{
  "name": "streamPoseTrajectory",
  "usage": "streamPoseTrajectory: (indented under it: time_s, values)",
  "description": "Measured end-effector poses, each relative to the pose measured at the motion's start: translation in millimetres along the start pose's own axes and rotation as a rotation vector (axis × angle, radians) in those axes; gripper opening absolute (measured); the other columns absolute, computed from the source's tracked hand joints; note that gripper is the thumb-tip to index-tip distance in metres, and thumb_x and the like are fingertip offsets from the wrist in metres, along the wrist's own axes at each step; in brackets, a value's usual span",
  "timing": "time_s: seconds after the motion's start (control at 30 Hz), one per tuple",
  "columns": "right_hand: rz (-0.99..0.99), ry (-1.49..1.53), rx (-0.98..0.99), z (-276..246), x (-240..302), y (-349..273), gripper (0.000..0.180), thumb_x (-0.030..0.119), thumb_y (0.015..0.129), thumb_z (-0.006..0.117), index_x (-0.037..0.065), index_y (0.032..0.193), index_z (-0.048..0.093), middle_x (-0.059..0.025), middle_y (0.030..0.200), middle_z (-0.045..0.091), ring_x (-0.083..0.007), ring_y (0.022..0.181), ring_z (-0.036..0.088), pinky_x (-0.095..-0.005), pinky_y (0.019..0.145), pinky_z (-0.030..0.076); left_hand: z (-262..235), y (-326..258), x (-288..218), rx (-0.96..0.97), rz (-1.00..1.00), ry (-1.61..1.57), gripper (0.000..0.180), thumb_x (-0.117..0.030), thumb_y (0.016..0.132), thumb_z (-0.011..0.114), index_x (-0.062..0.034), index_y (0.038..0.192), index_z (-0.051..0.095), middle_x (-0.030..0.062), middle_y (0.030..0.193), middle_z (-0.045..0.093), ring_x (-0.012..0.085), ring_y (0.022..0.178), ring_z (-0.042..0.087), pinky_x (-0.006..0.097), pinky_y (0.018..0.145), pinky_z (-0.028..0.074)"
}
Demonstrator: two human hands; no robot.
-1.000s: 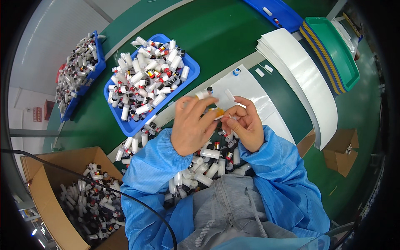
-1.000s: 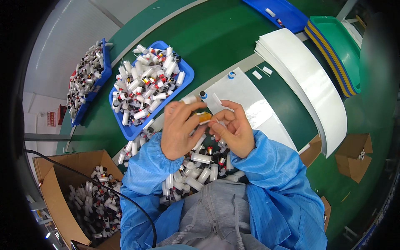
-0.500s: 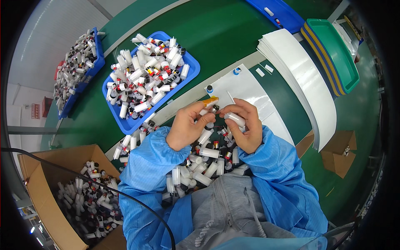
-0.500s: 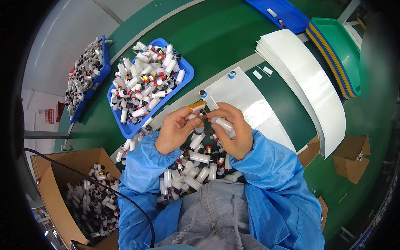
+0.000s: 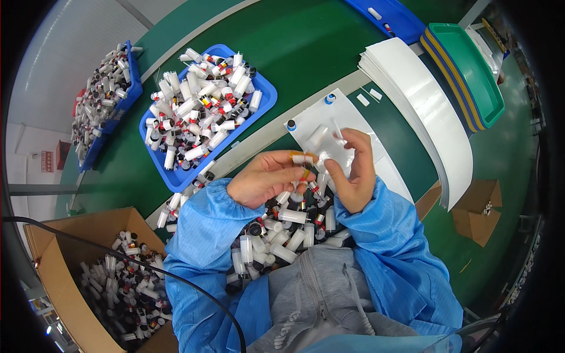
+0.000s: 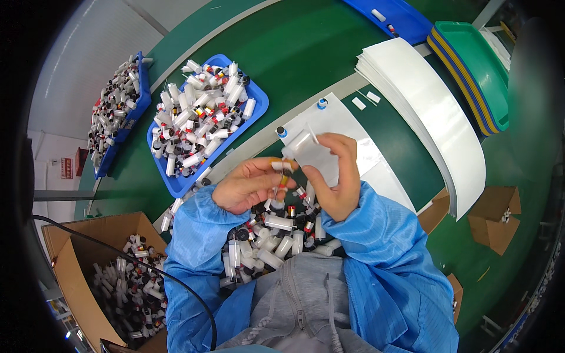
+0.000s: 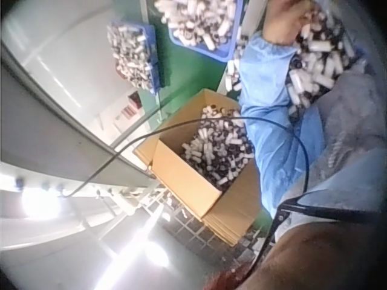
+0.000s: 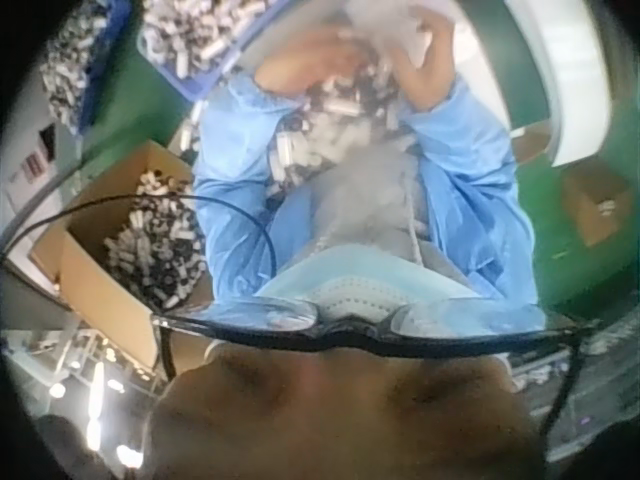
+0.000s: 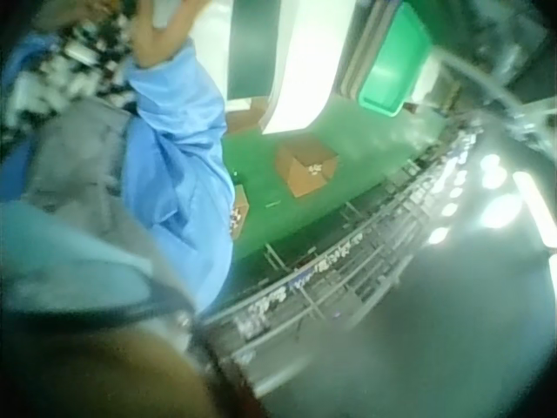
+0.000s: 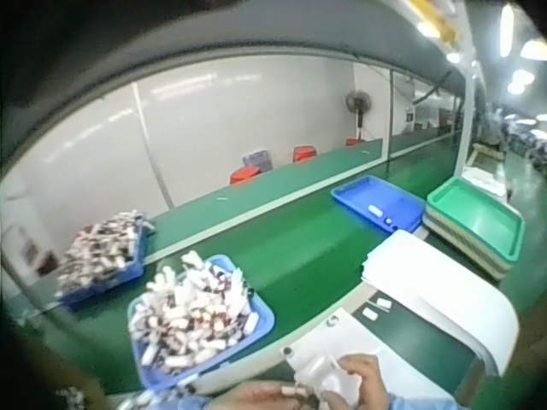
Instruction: The person assembles small plastic tubes and metal pins by hand at a factory workstation.
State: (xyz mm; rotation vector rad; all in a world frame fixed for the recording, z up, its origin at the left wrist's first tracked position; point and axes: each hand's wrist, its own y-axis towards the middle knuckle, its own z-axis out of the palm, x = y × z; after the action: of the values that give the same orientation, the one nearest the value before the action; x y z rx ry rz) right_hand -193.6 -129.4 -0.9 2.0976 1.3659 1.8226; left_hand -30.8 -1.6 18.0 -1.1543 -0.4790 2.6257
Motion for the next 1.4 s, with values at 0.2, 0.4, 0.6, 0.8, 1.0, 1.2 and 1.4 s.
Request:
streamPoseTrajectory:
  time_s: [0.2, 0.4, 0.6, 0.8, 1.0, 1.2, 1.4]
  values:
    - [0.762, 0.932, 0.292, -1.7, -9.9, -13.4, 0.014, 0.005, 0.091, 0.062, -0.003, 0.102, 0.06, -0.0046, 0.085, 0.061, -0.0106, 0.076, 0.054, -0.0238, 0.071, 0.043, 4.7, 2.3, 5.0, -0.148, 0.254, 0.221, 0.036, 0.003, 0.091, 0.056, 0.0026, 0.127, 0.055, 0.0092, 0.105, 0.066, 0.0116, 0.084, 0.062, 0.025, 0.077, 0.052]
    - [0.773, 0.814, 0.273, 3.0, 1.4, -11.5, 0.013, 0.007, 0.091, 0.064, -0.004, 0.098, 0.062, -0.0092, 0.087, 0.067, -0.0124, 0.078, 0.062, -0.0237, 0.071, 0.048, 15.1, 3.9, 10.8, -0.188, 0.331, 0.319, 0.037, 0.01, 0.086, 0.059, 0.0047, 0.122, 0.057, 0.0072, 0.108, 0.062, 0.0094, 0.087, 0.062, 0.024, 0.078, 0.052]
    - [0.714, 0.73, 0.199, 5.6, 0.0, -16.3, 0.01, 0.004, 0.089, 0.065, -0.004, 0.094, 0.062, -0.011, 0.087, 0.068, -0.0143, 0.08, 0.065, -0.0244, 0.071, 0.051, 14.4, 2.6, 13.1, -0.167, 0.536, 0.694, 0.032, 0.01, 0.084, 0.061, 0.0035, 0.116, 0.062, 0.0095, 0.117, 0.059, 0.012, 0.101, 0.06, 0.025, 0.083, 0.051]
    - [0.767, 0.766, 0.372, 0.6, -10.4, -17.7, 0.007, 0.001, 0.084, 0.069, -0.002, 0.086, 0.063, -0.0096, 0.077, 0.067, -0.0118, 0.072, 0.064, -0.0233, 0.067, 0.051, 3.4, -0.2, 15.3, -0.06, 0.579, 0.639, 0.03, 0.012, 0.085, 0.059, 0.004, 0.113, 0.063, 0.0176, 0.132, 0.053, 0.0196, 0.111, 0.058, 0.03, 0.088, 0.052]
    - [0.704, 0.776, 0.317, 9.3, -3.5, -17.2, 0.006, 0.001, 0.086, 0.067, -0.001, 0.087, 0.061, -0.0069, 0.079, 0.066, -0.0093, 0.071, 0.061, -0.0208, 0.065, 0.048, -6.3, -2.5, -10.5, -0.286, 0.565, 0.459, 0.021, 0.007, 0.08, 0.069, -0.0004, 0.099, 0.061, 0.0051, 0.09, 0.067, 0.0106, 0.08, 0.064, 0.024, 0.072, 0.051]
    - [0.697, 0.657, 0.277, 8.3, -6.3, -13.0, 0.008, 0.007, 0.093, 0.06, -0.001, 0.095, 0.06, -0.004, 0.079, 0.063, -0.0086, 0.073, 0.057, -0.0209, 0.07, 0.045, -72.0, -62.6, -87.7, -1.295, 0.945, 1.64, 0.056, -0.013, 0.075, 0.08, -0.0006, 0.121, 0.05, 0.0149, 0.115, 0.055, 0.0224, 0.086, 0.061, 0.032, 0.069, 0.048]
    - [0.718, 0.634, 0.334, 4.4, -2.1, -13.8, 0.009, 0.009, 0.095, 0.059, 0.0, 0.095, 0.058, -0.0035, 0.079, 0.062, -0.0089, 0.073, 0.056, -0.0214, 0.071, 0.045, -40.5, -141.4, -94.9, -0.982, 0.126, 1.574, 0.024, -0.021, 0.086, 0.065, -0.0035, 0.102, 0.06, 0.0165, 0.092, 0.062, 0.0369, 0.086, 0.062, 0.045, 0.071, 0.049]
